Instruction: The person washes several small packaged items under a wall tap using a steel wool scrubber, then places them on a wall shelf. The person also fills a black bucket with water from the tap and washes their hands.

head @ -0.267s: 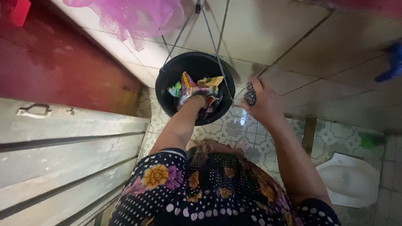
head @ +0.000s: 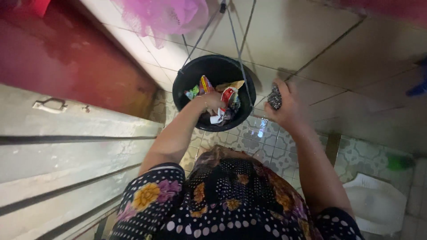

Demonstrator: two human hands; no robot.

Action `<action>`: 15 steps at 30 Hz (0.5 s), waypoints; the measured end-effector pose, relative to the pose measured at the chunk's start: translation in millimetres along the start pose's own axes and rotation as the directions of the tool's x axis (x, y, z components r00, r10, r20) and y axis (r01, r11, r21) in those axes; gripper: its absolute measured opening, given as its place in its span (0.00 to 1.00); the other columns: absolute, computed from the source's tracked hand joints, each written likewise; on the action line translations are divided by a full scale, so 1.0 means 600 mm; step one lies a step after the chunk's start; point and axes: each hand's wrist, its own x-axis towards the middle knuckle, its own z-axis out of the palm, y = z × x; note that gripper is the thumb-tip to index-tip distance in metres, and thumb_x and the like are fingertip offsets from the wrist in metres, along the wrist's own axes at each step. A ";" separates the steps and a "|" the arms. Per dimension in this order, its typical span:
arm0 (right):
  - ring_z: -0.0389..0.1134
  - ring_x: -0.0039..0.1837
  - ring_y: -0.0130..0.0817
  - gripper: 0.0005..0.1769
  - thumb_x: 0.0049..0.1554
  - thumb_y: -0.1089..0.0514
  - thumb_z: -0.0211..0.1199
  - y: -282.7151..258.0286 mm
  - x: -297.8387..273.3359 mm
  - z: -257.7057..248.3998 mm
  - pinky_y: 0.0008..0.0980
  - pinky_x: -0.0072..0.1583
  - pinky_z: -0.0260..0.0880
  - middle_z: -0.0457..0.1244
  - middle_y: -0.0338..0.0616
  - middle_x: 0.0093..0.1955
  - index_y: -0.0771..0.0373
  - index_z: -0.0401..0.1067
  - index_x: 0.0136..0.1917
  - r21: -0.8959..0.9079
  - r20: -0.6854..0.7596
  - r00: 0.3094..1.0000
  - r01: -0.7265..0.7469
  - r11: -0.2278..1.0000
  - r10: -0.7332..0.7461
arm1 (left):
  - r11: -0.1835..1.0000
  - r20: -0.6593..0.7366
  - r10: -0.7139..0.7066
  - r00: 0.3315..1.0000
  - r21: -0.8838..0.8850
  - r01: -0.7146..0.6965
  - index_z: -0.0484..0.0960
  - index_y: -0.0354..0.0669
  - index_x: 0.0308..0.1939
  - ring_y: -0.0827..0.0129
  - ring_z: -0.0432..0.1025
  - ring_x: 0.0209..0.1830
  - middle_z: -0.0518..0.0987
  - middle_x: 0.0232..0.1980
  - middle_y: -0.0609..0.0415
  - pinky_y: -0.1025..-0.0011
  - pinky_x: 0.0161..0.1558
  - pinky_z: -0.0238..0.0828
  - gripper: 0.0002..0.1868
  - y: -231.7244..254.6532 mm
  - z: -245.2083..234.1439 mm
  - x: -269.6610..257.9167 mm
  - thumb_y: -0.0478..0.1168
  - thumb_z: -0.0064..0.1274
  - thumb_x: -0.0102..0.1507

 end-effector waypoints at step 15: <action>0.71 0.60 0.49 0.24 0.54 0.50 0.72 0.064 -0.009 -0.043 0.47 0.60 0.71 0.65 0.47 0.57 0.54 0.73 0.62 0.353 -0.015 0.977 0.205 0.913 -0.213 | 0.711 -0.374 0.447 0.813 -0.403 -0.577 0.74 0.39 0.64 0.73 0.76 0.43 0.83 0.48 0.50 0.74 0.45 0.75 0.17 0.188 0.048 -0.221 0.43 0.48 0.73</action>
